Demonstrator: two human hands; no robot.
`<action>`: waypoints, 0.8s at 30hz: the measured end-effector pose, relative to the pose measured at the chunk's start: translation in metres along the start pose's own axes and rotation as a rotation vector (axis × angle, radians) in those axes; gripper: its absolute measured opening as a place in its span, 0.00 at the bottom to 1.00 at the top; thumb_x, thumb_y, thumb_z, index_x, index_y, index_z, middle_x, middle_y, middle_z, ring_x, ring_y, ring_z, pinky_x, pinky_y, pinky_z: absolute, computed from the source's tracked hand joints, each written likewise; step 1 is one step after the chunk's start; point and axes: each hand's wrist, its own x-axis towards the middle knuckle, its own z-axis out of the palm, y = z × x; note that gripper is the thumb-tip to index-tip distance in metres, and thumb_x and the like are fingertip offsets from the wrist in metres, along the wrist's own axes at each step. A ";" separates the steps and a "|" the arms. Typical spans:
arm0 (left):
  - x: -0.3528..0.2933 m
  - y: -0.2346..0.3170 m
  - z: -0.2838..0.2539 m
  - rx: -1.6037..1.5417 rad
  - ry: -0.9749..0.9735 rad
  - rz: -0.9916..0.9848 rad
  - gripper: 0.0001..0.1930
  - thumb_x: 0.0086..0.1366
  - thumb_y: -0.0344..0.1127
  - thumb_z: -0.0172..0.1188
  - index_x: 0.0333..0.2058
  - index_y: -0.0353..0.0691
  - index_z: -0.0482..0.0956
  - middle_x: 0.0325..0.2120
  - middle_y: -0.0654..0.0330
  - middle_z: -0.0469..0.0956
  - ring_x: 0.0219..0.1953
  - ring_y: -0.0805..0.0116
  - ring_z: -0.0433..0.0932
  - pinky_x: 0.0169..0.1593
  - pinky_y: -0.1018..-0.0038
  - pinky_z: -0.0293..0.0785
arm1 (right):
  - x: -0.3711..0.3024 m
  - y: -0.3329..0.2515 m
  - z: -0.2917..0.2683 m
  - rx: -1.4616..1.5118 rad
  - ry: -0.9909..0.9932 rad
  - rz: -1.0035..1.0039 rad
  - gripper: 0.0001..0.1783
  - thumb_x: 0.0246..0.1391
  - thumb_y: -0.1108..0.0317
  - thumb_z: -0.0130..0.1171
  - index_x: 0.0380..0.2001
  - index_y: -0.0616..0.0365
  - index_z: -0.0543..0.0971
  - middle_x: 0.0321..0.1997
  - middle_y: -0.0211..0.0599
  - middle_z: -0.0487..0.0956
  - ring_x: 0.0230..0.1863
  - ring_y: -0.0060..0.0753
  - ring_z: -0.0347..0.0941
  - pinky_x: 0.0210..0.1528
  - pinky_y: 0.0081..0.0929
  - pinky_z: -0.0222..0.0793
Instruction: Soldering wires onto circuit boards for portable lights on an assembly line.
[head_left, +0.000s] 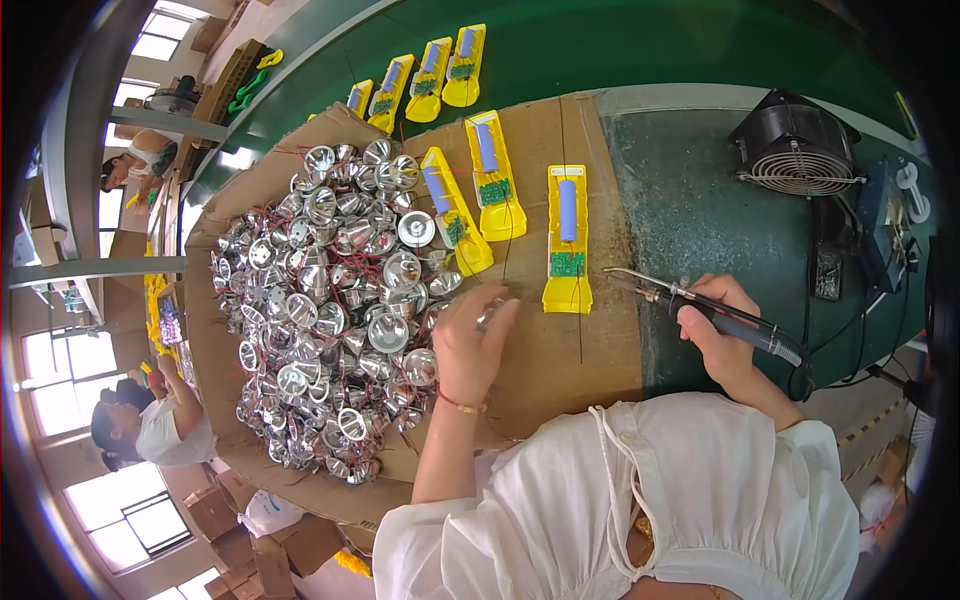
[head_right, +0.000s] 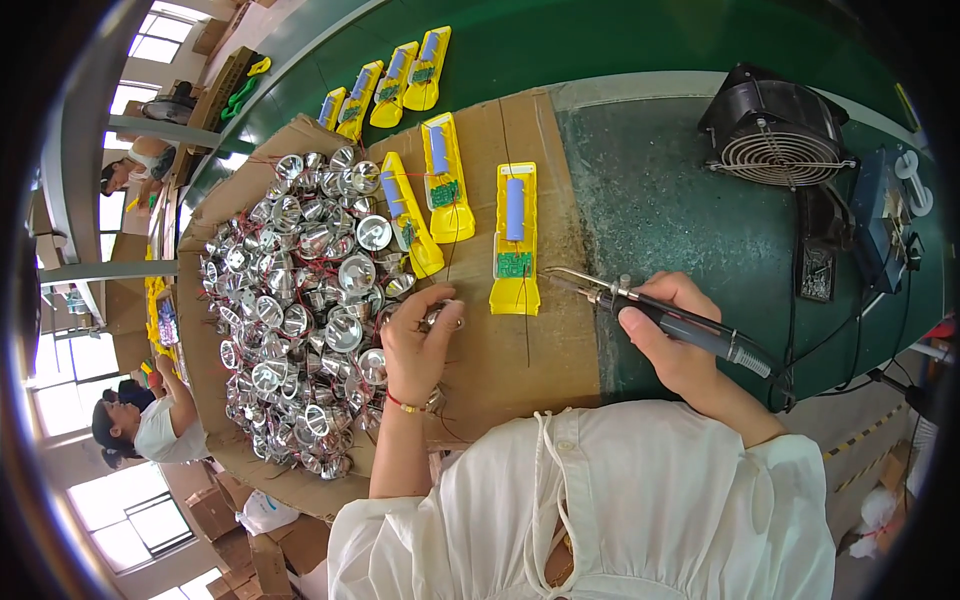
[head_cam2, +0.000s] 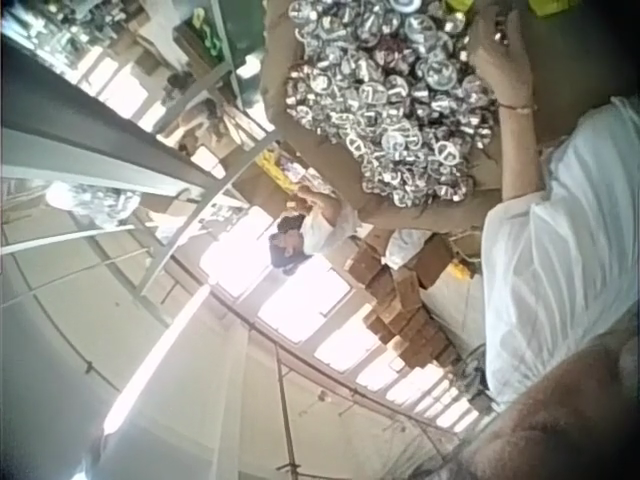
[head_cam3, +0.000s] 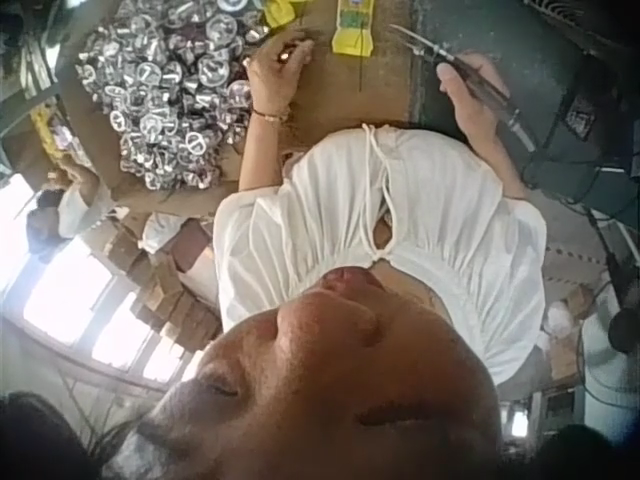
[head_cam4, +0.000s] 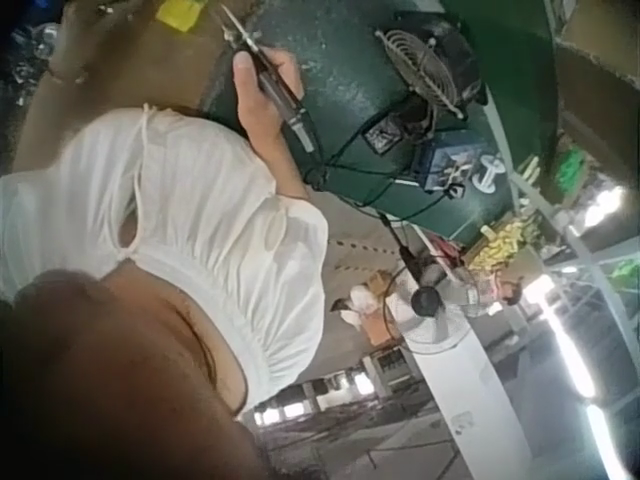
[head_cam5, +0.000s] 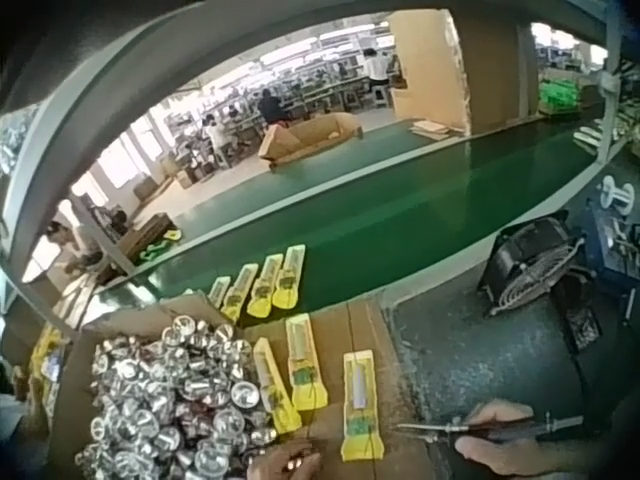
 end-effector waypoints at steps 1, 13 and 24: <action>-0.001 0.000 0.003 0.000 0.000 -0.002 0.05 0.54 0.29 0.59 0.30 0.36 0.77 0.29 0.53 0.78 0.30 0.56 0.76 0.35 0.68 0.71 | 0.000 0.000 0.000 0.000 -0.001 0.001 0.08 0.46 0.73 0.60 0.27 0.63 0.71 0.24 0.31 0.72 0.23 0.15 0.65 0.24 0.15 0.60; -0.015 0.009 0.009 -0.200 0.192 -0.083 0.36 0.63 0.29 0.49 0.61 0.36 0.35 0.42 0.48 0.75 0.42 0.70 0.73 0.50 0.76 0.63 | -0.004 -0.003 0.002 0.026 -0.005 0.045 0.08 0.46 0.72 0.60 0.27 0.62 0.71 0.25 0.31 0.72 0.23 0.15 0.64 0.25 0.15 0.60; -0.002 0.014 0.017 -0.385 0.076 -0.157 0.05 0.58 0.28 0.57 0.31 0.32 0.79 0.22 0.60 0.79 0.23 0.79 0.73 0.29 0.81 0.69 | -0.003 -0.001 0.007 0.073 -0.024 0.089 0.08 0.46 0.73 0.61 0.28 0.62 0.72 0.25 0.30 0.73 0.25 0.15 0.65 0.26 0.15 0.61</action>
